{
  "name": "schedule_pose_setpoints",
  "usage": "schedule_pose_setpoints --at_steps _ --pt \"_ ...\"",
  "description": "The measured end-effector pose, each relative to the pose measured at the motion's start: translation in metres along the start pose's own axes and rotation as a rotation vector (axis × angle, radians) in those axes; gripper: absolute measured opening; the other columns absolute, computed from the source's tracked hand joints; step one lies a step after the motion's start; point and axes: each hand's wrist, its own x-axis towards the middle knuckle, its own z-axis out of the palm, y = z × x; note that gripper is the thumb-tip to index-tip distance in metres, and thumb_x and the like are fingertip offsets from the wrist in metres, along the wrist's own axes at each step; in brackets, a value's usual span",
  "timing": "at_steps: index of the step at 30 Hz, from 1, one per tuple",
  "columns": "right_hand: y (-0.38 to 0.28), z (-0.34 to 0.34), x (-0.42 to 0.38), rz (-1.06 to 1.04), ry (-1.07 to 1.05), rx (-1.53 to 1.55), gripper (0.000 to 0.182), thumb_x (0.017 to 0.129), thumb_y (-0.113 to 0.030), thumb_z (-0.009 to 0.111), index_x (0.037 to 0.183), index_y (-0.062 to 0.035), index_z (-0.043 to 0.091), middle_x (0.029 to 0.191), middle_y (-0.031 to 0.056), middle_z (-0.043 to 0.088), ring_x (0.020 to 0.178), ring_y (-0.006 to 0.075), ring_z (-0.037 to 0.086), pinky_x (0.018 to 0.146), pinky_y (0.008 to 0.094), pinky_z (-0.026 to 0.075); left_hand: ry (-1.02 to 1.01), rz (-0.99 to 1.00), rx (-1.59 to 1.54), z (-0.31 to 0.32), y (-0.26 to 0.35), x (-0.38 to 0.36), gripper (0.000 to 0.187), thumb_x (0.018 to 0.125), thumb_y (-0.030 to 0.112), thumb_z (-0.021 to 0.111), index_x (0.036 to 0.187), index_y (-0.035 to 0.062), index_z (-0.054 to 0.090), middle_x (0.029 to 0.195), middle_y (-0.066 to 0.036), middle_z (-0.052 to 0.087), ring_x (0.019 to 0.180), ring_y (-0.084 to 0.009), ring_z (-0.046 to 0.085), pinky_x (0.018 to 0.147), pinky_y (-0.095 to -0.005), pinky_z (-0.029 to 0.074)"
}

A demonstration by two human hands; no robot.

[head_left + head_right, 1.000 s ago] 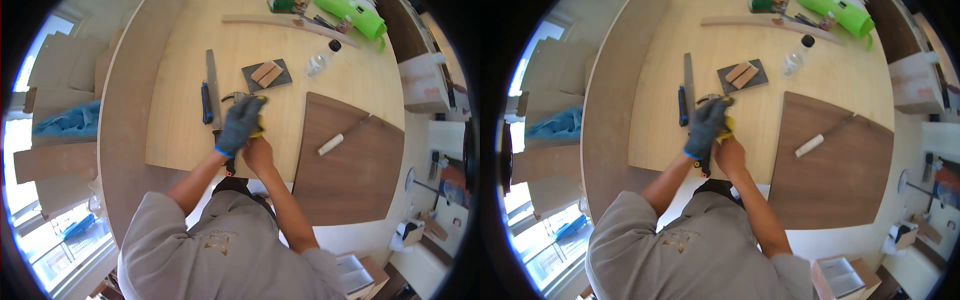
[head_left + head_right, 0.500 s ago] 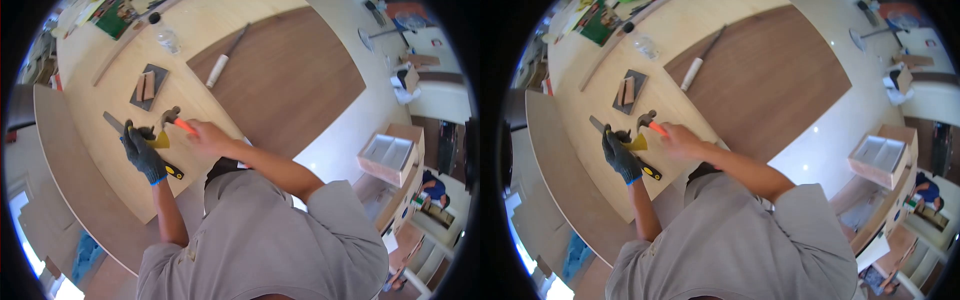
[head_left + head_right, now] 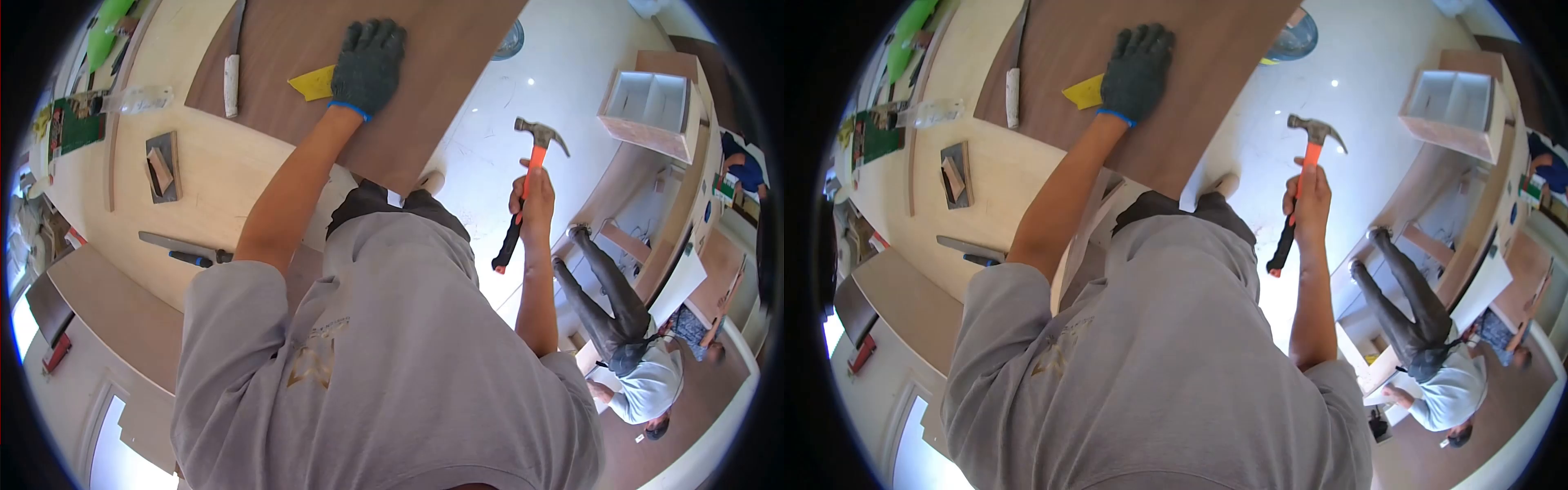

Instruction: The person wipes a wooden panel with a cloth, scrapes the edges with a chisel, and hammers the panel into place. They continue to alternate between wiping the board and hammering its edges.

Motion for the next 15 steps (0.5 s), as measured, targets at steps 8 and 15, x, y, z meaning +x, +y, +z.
schedule_pose_setpoints --at_steps 8,15 --pt "0.059 -0.061 -0.021 0.167 -0.048 0.046 0.033 0.107 -0.028 0.048 0.123 -0.0005 0.056 0.062 0.0004 0.048 0.040 0.0072 0.042 0.038 0.0242 0.033 0.056 -0.143 0.040 0.024 0.019 0.030 0.034 0.097 0.025 0.049 0.125 0.0087 0.061 0.131 -0.015 0.059 0.126 -0.0347 0.050 0.112 -0.0538 0.030" --pt "0.046 -0.110 0.016 0.193 -0.141 0.290 0.034 0.105 -0.022 0.050 0.133 -0.0039 0.046 0.069 0.0017 0.051 0.043 0.0079 0.044 0.040 0.0236 0.034 -0.016 -0.133 -0.009 -0.034 0.090 -0.074 0.034 0.098 0.017 0.052 0.126 -0.0003 0.059 0.135 -0.023 0.057 0.128 -0.0417 0.050 0.115 -0.0541 0.031"
